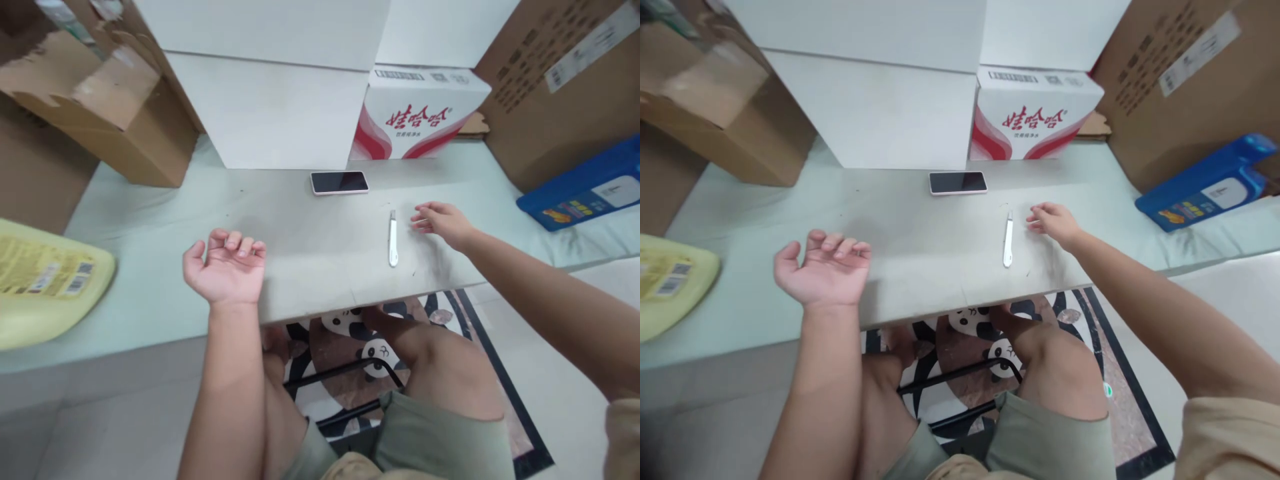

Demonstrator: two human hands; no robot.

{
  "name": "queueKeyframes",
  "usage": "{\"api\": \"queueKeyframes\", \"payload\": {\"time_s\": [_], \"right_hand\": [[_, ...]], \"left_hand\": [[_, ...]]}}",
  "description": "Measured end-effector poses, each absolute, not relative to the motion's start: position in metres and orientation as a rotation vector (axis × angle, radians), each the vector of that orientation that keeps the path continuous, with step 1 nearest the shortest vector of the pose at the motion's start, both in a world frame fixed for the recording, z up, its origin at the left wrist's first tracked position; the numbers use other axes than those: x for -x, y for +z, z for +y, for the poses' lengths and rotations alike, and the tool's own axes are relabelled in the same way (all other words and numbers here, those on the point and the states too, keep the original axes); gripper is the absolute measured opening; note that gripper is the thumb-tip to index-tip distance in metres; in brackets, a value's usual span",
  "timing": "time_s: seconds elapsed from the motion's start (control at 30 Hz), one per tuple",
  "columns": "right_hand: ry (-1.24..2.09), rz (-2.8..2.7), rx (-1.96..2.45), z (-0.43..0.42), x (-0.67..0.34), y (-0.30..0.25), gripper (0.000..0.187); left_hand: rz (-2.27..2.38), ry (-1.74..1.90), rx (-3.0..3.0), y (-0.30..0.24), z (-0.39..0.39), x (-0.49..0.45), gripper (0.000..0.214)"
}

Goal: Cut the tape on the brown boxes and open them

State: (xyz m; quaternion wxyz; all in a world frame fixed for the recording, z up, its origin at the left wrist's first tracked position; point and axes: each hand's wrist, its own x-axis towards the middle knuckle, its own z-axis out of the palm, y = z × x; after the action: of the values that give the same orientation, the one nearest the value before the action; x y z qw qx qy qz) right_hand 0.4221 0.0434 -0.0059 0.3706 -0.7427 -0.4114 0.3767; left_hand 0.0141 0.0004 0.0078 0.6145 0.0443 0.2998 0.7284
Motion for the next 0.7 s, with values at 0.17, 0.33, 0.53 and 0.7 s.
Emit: {"api": "queueKeyframes", "payload": {"time_s": [0.17, 0.33, 0.53, 0.7], "right_hand": [[1.028, -1.462, 1.761, 0.072, -0.309, 0.008, 0.009], [1.017, -1.895, 1.500, 0.111, -0.164, 0.016, 0.033], [0.481, -2.370, 1.099, 0.165, 0.004, 0.037, 0.048], [0.447, -2.361, 1.017, 0.219, 0.076, 0.038, 0.038]], "left_hand": [[0.660, 1.736, -0.038, 0.013, -0.010, 0.006, 0.029], [0.556, 1.780, 0.041, 0.018, -0.013, 0.029, 0.030], [0.504, 1.784, 0.082, 0.015, -0.010, 0.047, 0.032], [0.552, 1.788, -0.006, 0.008, -0.009, 0.060, 0.023]]}}
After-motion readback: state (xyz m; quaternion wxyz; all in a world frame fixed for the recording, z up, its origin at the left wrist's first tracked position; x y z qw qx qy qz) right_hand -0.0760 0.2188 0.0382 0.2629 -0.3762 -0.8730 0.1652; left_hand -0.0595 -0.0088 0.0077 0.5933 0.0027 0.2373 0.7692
